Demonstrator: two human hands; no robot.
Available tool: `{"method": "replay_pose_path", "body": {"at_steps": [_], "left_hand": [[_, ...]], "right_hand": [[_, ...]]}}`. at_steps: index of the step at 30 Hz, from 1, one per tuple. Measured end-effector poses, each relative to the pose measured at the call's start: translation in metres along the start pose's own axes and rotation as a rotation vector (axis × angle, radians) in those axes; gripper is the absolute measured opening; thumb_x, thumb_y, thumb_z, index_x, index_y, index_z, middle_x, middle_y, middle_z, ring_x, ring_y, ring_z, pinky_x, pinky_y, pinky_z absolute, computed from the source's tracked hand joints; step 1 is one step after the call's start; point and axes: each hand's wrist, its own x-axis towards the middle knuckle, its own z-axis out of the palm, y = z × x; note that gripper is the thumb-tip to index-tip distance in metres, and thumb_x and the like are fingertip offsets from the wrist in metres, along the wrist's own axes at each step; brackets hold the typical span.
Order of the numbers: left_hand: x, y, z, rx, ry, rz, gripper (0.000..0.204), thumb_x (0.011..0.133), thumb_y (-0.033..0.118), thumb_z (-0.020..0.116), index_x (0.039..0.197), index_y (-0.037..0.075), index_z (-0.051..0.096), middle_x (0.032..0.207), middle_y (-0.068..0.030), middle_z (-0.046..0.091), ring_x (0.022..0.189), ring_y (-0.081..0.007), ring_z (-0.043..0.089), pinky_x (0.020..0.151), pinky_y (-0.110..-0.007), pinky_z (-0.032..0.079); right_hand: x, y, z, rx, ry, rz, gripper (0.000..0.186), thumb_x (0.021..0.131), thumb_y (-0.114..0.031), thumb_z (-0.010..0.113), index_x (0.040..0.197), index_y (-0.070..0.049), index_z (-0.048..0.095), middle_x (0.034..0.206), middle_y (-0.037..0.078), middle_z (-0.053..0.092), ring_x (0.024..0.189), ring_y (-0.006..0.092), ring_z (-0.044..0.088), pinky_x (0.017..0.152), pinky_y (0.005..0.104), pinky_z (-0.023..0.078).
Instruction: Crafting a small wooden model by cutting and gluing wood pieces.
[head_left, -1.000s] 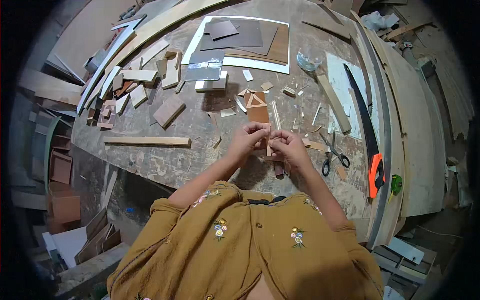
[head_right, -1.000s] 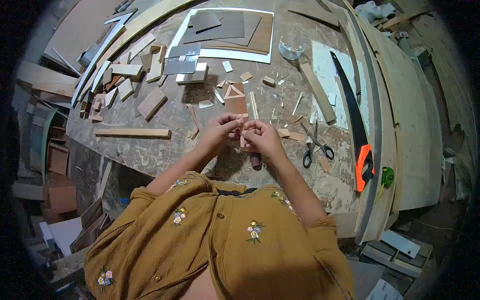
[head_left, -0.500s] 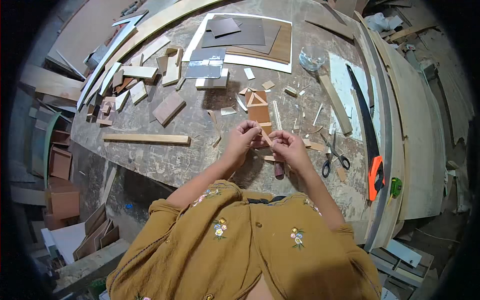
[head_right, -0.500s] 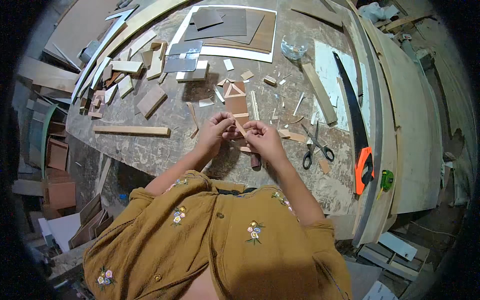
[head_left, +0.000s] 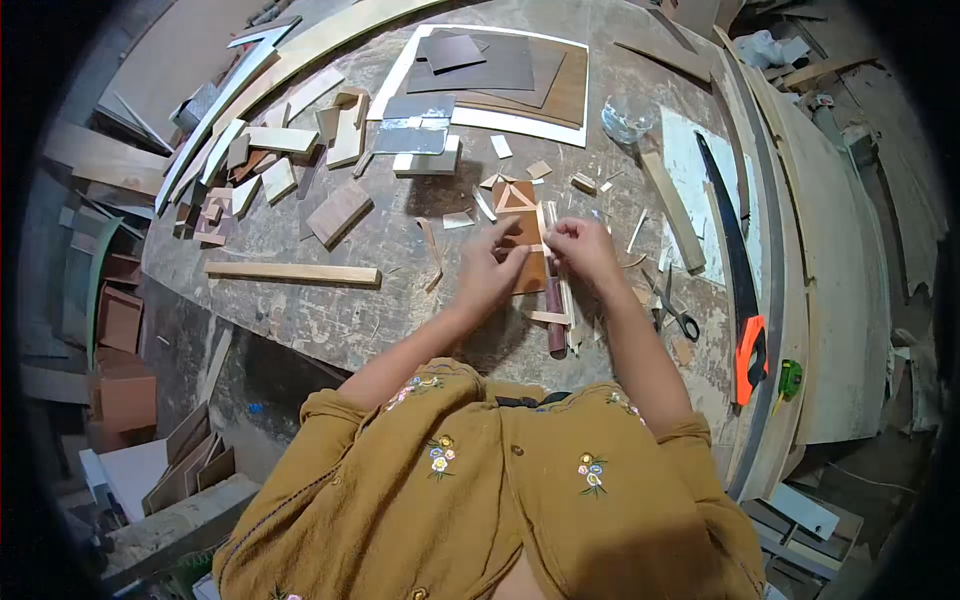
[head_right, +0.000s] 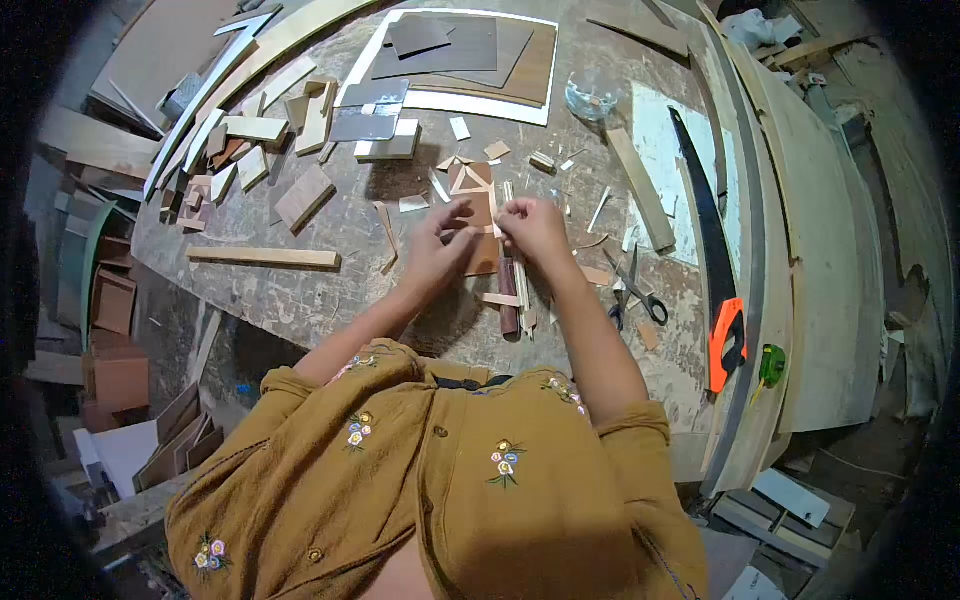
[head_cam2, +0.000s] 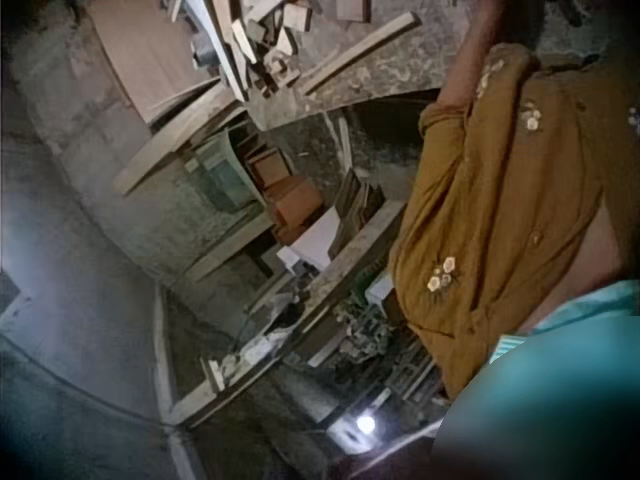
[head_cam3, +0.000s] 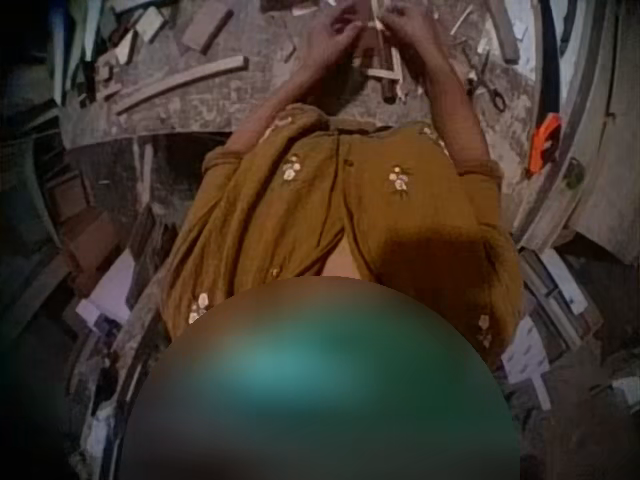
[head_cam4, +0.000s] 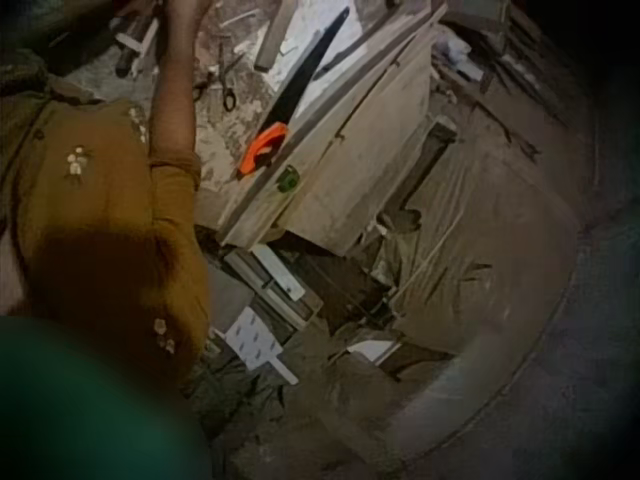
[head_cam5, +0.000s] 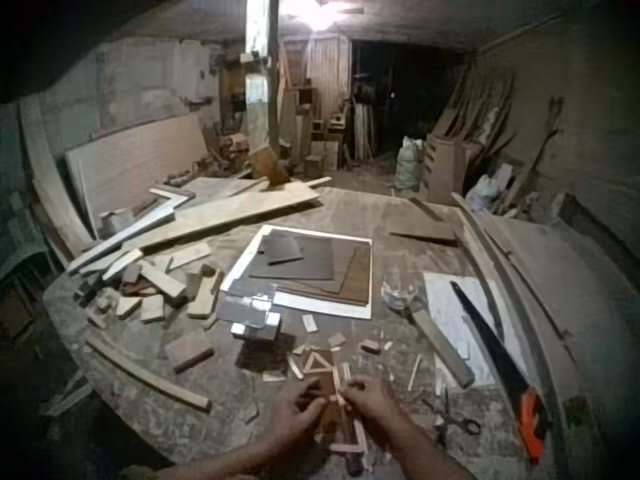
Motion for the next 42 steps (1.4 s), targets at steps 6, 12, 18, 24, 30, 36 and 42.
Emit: {"method": "replay_pose_path", "body": {"at_steps": [6, 12, 18, 24, 30, 36, 42], "left_hand": [[-0.012, 0.003, -0.007, 0.485, -0.098, 0.288, 0.036, 0.08, 0.012, 0.066, 0.114, 0.004, 0.062, 0.109, -0.017, 0.061, 0.098, -0.0354, 0.059, 0.085, -0.041, 0.049], [-0.011, 0.002, -0.008, 0.578, -0.141, 0.405, 0.035, 0.079, 0.01, 0.066, 0.111, 0.0, 0.06, 0.111, -0.017, 0.06, 0.099, -0.0357, 0.056, 0.086, -0.042, 0.048], [-0.009, -0.004, -0.01, 0.636, -0.173, 0.448, 0.034, 0.079, 0.01, 0.064, 0.11, 0.0, 0.059, 0.112, -0.017, 0.058, 0.1, -0.0359, 0.056, 0.087, -0.043, 0.048], [-0.009, 0.001, -0.008, 0.73, -0.236, 0.451, 0.04, 0.078, 0.012, 0.064, 0.117, 0.005, 0.058, 0.116, -0.0147, 0.056, 0.104, -0.0336, 0.055, 0.088, -0.042, 0.047], [-0.008, -0.004, -0.008, 0.776, -0.218, 0.546, 0.039, 0.078, 0.016, 0.064, 0.115, 0.007, 0.059, 0.113, -0.011, 0.055, 0.104, -0.03, 0.053, 0.084, -0.043, 0.046], [-0.01, -0.005, -0.008, 0.763, -0.209, 0.52, 0.038, 0.078, 0.016, 0.064, 0.115, 0.007, 0.059, 0.113, -0.0117, 0.055, 0.104, -0.0305, 0.053, 0.083, -0.043, 0.046], [-0.01, -0.001, -0.008, 0.761, -0.228, 0.518, 0.038, 0.078, 0.015, 0.063, 0.114, 0.006, 0.057, 0.112, -0.0126, 0.054, 0.104, -0.0312, 0.053, 0.084, -0.043, 0.046]], "right_hand": [[0.032, 0.0, 0.004, 0.016, -0.021, 0.062, 0.012, 0.078, -0.01, 0.07, 0.081, 0.0, 0.063, 0.062, 0.004, 0.063, 0.047, 0.0101, 0.058, 0.045, 0.0257, 0.047], [0.036, -0.003, 0.004, -0.44, 0.08, -0.116, 0.023, 0.065, -0.017, 0.076, 0.076, -0.003, 0.06, 0.064, 0.012, 0.064, 0.057, 0.0252, 0.065, 0.057, 0.0367, 0.052], [0.034, -0.017, 0.013, -0.669, 0.105, -0.159, 0.018, 0.062, -0.022, 0.072, 0.069, -0.006, 0.067, 0.068, 0.017, 0.065, 0.065, 0.0333, 0.064, 0.063, 0.0414, 0.052], [0.03, -0.021, 0.009, -0.747, 0.109, -0.123, 0.022, 0.062, -0.027, 0.075, 0.069, -0.008, 0.067, 0.07, 0.016, 0.066, 0.067, 0.033, 0.065, 0.064, 0.0418, 0.052], [0.033, -0.014, 0.005, -0.717, 0.1, -0.122, 0.026, 0.062, -0.031, 0.076, 0.071, -0.008, 0.069, 0.07, 0.014, 0.066, 0.066, 0.0323, 0.065, 0.063, 0.0406, 0.052], [0.033, -0.014, 0.008, -0.589, 0.139, -0.253, 0.033, 0.064, -0.025, 0.072, 0.096, -0.014, 0.072, 0.075, 0.013, 0.068, 0.067, 0.0282, 0.067, 0.064, 0.0373, 0.053], [0.036, -0.003, 0.003, -0.53, 0.117, -0.352, 0.038, 0.068, -0.025, 0.079, 0.105, -0.016, 0.073, 0.057, 0.002, 0.056, 0.05, 0.0096, 0.048, 0.049, 0.0278, 0.04]]}}
